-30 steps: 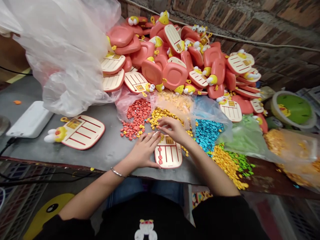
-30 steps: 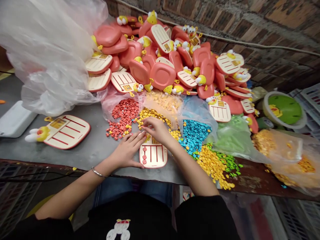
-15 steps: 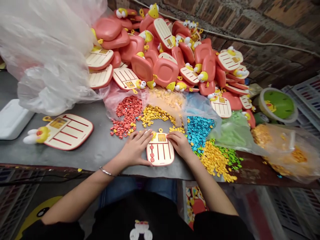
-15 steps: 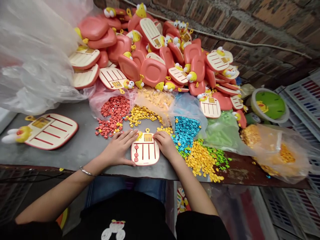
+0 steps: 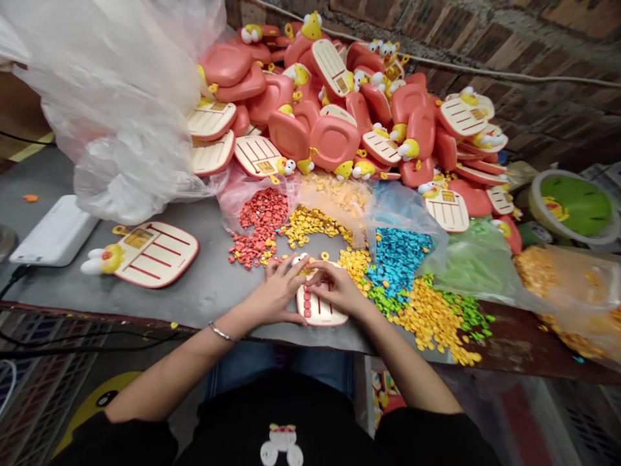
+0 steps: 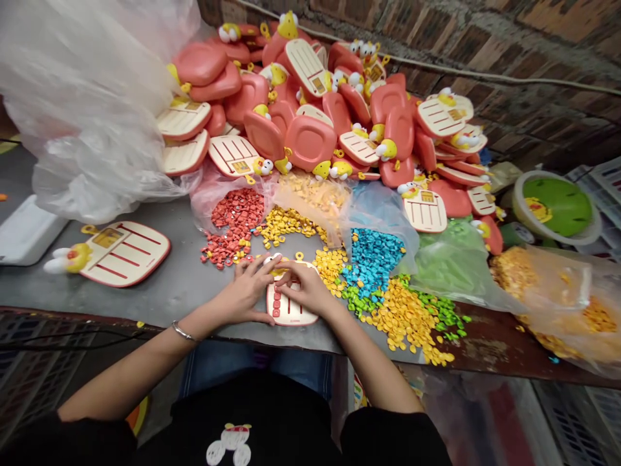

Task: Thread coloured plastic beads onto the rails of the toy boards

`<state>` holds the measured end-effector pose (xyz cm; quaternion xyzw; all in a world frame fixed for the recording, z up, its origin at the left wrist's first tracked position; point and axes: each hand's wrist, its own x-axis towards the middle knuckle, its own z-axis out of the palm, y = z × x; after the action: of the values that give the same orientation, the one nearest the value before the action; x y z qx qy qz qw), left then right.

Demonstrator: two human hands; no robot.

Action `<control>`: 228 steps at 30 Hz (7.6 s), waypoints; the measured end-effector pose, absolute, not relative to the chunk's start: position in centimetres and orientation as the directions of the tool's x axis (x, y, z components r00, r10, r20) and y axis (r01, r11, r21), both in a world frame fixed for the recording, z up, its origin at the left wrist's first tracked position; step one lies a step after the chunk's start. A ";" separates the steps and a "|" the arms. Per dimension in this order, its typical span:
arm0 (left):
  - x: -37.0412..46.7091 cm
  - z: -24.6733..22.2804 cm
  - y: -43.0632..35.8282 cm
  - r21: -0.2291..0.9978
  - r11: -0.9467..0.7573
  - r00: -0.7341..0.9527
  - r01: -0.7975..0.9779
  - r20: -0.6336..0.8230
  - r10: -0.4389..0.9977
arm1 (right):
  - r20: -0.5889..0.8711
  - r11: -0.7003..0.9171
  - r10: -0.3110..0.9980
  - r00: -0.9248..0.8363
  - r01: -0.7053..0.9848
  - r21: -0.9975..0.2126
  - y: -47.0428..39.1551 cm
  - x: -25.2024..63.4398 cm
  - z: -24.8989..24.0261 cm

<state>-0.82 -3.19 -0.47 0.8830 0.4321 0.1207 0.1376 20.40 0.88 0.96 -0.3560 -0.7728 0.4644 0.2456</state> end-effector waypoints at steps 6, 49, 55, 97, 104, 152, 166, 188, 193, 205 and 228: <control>-1.0 -0.2 -3.1 0.307 -0.593 0.598 0.744 0.088 0.797 | 0.003 0.150 0.882 -0.470 0.275 -0.950 4.6 20.3 1.7; -2.0 0.3 -2.2 0.237 -0.642 0.624 0.729 0.155 0.766 | 0.116 0.625 0.687 -0.717 0.502 -0.598 9.7 19.3 0.3; -1.8 0.2 -2.3 0.246 -0.665 0.640 0.705 0.183 0.746 | 0.056 0.513 0.809 -0.584 0.657 -0.552 8.5 20.2 1.1; -1.8 -0.1 -2.7 0.292 -0.601 0.583 0.744 0.156 0.798 | 0.273 0.582 0.737 -0.618 0.375 -0.721 0.9 21.3 -0.1; -1.8 0.0 -2.7 0.294 -0.603 0.594 0.741 0.130 0.794 | 0.113 0.409 0.686 -0.719 0.252 -0.877 2.7 21.8 2.5; -2.0 0.1 -2.6 0.298 -0.604 0.590 0.740 0.145 0.794 | 0.246 0.503 0.864 -0.440 0.776 -0.379 10.1 21.3 0.5; -2.0 0.0 -2.5 0.297 -0.606 0.589 0.738 0.154 0.793 | 0.283 0.621 0.784 -0.553 0.688 -0.377 3.8 23.8 0.5; -2.2 -0.1 -2.5 0.281 -0.593 0.578 0.755 0.141 0.804 | 0.289 0.525 0.837 -0.466 0.529 -0.667 5.5 22.7 1.4; -2.1 -0.1 -2.5 0.282 -0.585 0.571 0.760 0.140 0.809 | 0.194 0.558 0.829 -0.524 0.791 -0.249 11.1 20.4 0.8; -2.2 -0.2 -2.5 0.292 -0.586 0.575 0.756 0.134 0.807 | 0.368 0.566 0.822 -0.436 0.541 -0.622 8.3 24.0 -0.6; -2.1 -0.3 -2.3 0.267 -0.601 0.579 0.753 0.163 0.799 | 0.379 0.613 0.790 -0.482 0.617 -0.494 4.0 23.9 -1.0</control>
<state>-2.14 -2.35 -0.29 0.8845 0.4388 0.1341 0.0845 23.91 4.00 -1.05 -0.4148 -0.8480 0.1470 0.2953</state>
